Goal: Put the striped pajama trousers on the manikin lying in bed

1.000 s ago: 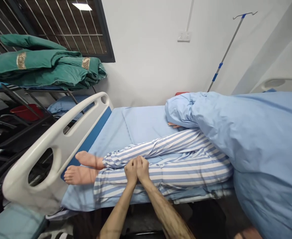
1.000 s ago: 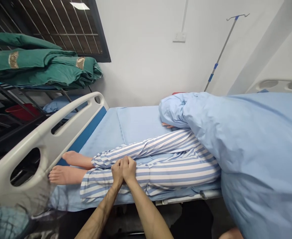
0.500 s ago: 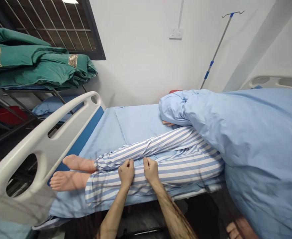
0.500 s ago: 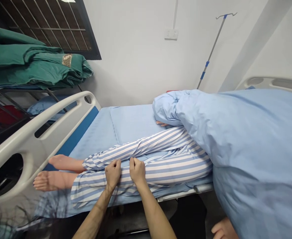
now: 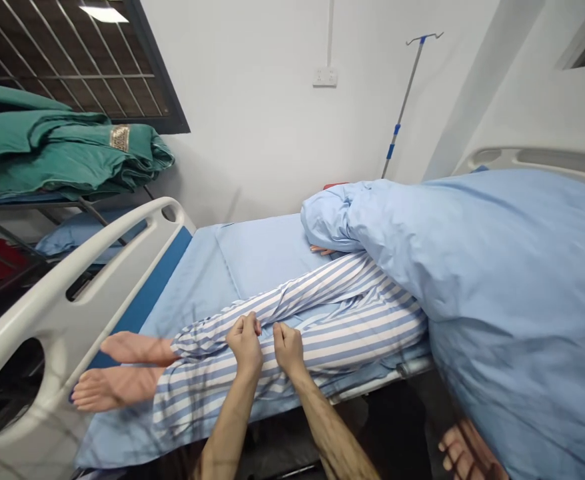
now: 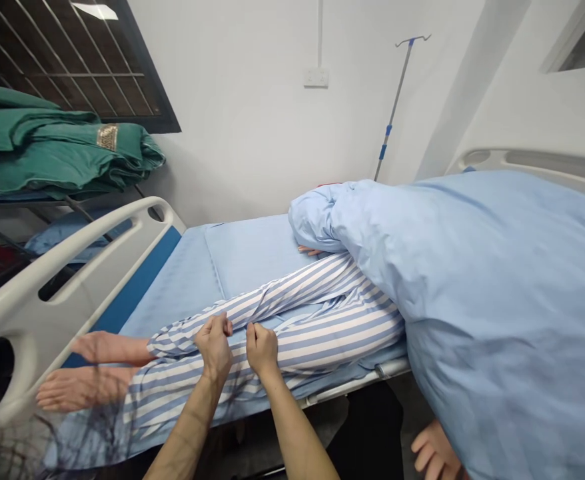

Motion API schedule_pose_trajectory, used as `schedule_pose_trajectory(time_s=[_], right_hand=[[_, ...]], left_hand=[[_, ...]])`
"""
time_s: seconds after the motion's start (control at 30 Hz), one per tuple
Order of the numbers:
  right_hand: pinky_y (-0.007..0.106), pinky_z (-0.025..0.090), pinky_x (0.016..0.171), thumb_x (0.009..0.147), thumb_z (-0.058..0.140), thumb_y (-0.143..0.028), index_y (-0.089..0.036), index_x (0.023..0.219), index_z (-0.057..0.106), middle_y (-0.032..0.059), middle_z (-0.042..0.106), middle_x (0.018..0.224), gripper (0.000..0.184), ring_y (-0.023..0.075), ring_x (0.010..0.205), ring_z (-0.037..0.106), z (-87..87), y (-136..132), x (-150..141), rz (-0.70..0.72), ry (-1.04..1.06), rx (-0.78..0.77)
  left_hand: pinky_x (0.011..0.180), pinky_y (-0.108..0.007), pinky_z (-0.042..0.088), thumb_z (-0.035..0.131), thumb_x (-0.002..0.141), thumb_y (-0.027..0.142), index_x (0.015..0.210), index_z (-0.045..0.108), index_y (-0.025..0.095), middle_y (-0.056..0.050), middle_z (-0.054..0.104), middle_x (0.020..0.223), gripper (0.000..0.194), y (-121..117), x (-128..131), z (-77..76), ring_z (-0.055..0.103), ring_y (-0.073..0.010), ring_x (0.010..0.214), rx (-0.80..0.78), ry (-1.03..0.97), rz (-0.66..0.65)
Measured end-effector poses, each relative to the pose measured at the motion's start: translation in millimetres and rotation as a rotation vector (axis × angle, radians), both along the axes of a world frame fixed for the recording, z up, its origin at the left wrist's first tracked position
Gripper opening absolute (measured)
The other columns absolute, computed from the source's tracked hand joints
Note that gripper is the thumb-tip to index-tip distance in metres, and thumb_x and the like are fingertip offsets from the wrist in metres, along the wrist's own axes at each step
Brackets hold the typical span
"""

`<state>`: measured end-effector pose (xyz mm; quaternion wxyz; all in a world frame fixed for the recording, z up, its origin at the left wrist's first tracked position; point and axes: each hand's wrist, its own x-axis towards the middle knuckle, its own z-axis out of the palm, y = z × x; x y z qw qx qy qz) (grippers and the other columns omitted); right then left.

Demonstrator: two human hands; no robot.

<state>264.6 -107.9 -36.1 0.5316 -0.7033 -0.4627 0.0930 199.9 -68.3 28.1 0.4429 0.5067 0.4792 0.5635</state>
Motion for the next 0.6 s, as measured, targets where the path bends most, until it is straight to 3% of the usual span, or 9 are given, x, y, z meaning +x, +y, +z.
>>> schedule_pose_trajectory(time_s=[0.07, 0.13, 0.27, 0.37, 0.5, 0.6], right_hand=[[0.026, 0.022, 0.051, 0.092, 0.033, -0.032, -0.019, 0.053, 0.041, -0.0015, 0.045, 0.045, 0.041, 0.0106, 0.045, 0.041, -1.3, -0.7, 0.7, 0.014, 0.054, 0.038], [0.026, 0.023, 0.051, 0.092, 0.031, -0.031, -0.019, 0.054, 0.041, -0.0015, 0.044, 0.046, 0.041, 0.0108, 0.046, 0.041, -2.0, -2.5, 1.3, 0.004, 0.109, 0.091], [0.025, 0.026, 0.051, 0.091, 0.031, -0.032, -0.019, 0.055, 0.04, -0.0011, 0.046, 0.048, 0.039, 0.0112, 0.046, 0.043, -2.4, -5.9, 0.0, -0.04, 0.223, 0.148], [0.025, 0.027, 0.051, 0.09, 0.034, -0.032, -0.019, 0.056, 0.039, -0.0009, 0.048, 0.049, 0.037, 0.0114, 0.048, 0.045, -3.0, -5.0, -2.5, -0.04, 0.251, 0.151], [0.024, 0.027, 0.051, 0.09, 0.033, -0.032, -0.02, 0.057, 0.041, 0.0002, 0.051, 0.051, 0.036, 0.012, 0.05, 0.045, 2.6, -3.7, 0.3, -0.04, 0.231, 0.108], [0.024, 0.026, 0.051, 0.089, 0.034, -0.033, -0.02, 0.056, 0.04, -0.0006, 0.05, 0.051, 0.036, 0.0112, 0.05, 0.043, 20.2, -10.1, 15.5, 0.003, 0.137, 0.076]], left_hand=[[0.051, -0.023, 0.034, 0.046, 0.078, 0.036, 0.049, 0.029, 0.02, 0.006, 0.033, 0.047, 0.037, -8.4, 14.1, 11.5, 0.035, -0.0078, 0.048, 0.033, -0.008, -0.038], [0.051, -0.023, 0.033, 0.046, 0.078, 0.037, 0.05, 0.03, 0.02, 0.005, 0.033, 0.047, 0.036, -14.0, 24.1, 10.0, 0.035, -0.0079, 0.048, 0.041, 0.073, -0.051], [0.05, -0.023, 0.028, 0.048, 0.074, 0.035, 0.048, 0.03, 0.02, 0.006, 0.029, 0.045, 0.036, -14.5, 28.1, -22.1, 0.03, -0.0079, 0.048, -0.051, 0.334, -0.013], [0.051, -0.024, 0.027, 0.045, 0.076, 0.035, 0.048, 0.029, 0.019, 0.006, 0.028, 0.044, 0.037, -10.3, 24.1, -41.9, 0.029, -0.008, 0.048, -0.034, 0.482, -0.047], [0.05, -0.024, 0.026, 0.043, 0.077, 0.037, 0.047, 0.029, 0.019, 0.005, 0.029, 0.043, 0.037, -7.4, 22.8, -46.3, 0.029, -0.0083, 0.048, 0.021, 0.547, -0.063], [0.05, -0.023, 0.027, 0.042, 0.076, 0.037, 0.046, 0.029, 0.019, 0.005, 0.028, 0.043, 0.038, -7.2, 24.4, -46.4, 0.03, -0.0085, 0.047, 0.075, 0.606, -0.045]])
